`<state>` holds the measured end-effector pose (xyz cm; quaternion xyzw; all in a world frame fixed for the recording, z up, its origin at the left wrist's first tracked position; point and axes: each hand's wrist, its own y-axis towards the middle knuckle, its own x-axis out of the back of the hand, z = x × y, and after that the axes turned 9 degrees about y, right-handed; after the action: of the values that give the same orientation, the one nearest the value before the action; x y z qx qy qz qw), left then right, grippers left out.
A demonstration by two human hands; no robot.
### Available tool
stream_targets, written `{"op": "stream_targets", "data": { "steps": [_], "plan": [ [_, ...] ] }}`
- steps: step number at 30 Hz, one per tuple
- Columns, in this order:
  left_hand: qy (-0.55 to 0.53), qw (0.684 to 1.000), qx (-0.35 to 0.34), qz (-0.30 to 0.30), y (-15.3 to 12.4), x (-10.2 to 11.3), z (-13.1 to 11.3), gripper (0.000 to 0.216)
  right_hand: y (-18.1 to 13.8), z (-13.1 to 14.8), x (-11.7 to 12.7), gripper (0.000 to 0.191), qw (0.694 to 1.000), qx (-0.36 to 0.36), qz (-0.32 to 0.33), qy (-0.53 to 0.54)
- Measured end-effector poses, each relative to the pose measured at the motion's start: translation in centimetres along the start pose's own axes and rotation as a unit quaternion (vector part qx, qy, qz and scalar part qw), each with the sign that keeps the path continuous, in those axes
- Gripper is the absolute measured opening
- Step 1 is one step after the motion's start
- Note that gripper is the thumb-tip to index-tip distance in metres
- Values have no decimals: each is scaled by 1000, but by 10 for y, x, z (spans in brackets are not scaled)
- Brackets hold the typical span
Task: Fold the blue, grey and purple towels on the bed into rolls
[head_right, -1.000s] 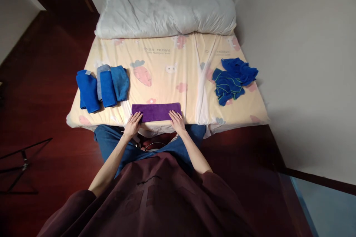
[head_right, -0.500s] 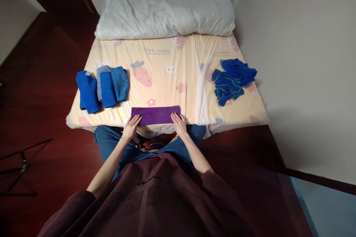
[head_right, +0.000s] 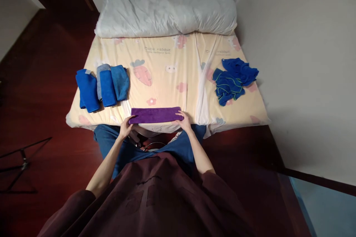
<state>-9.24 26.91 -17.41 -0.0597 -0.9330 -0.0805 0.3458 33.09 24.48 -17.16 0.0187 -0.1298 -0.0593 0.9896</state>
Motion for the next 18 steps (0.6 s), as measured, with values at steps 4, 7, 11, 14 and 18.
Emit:
{"op": "stream_targets", "data": {
  "steps": [4, 7, 11, 14, 18],
  "plan": [
    [-55, 995, 76, -29, 4, 0, 0, 47, 9, -11, -2, 50, 997, -47, -55, 35],
    [-76, 988, 128, -38, 12, 0, -4, 48, 17, -17, -6, 48, 993, -77, -79, 51],
    [-71, 982, 167, -48, 23, 2, -9, 49, 23, -21, -11, 48, 991, -74, -101, 55],
    [-52, 980, 183, -52, 28, 2, -13, 47, 26, -23, -14, 50, 989, -70, -118, 61],
    [-36, 979, 193, -57, 30, 1, -18, 46, 31, -26, -17, 57, 984, -81, -144, 65]
  ]
}}
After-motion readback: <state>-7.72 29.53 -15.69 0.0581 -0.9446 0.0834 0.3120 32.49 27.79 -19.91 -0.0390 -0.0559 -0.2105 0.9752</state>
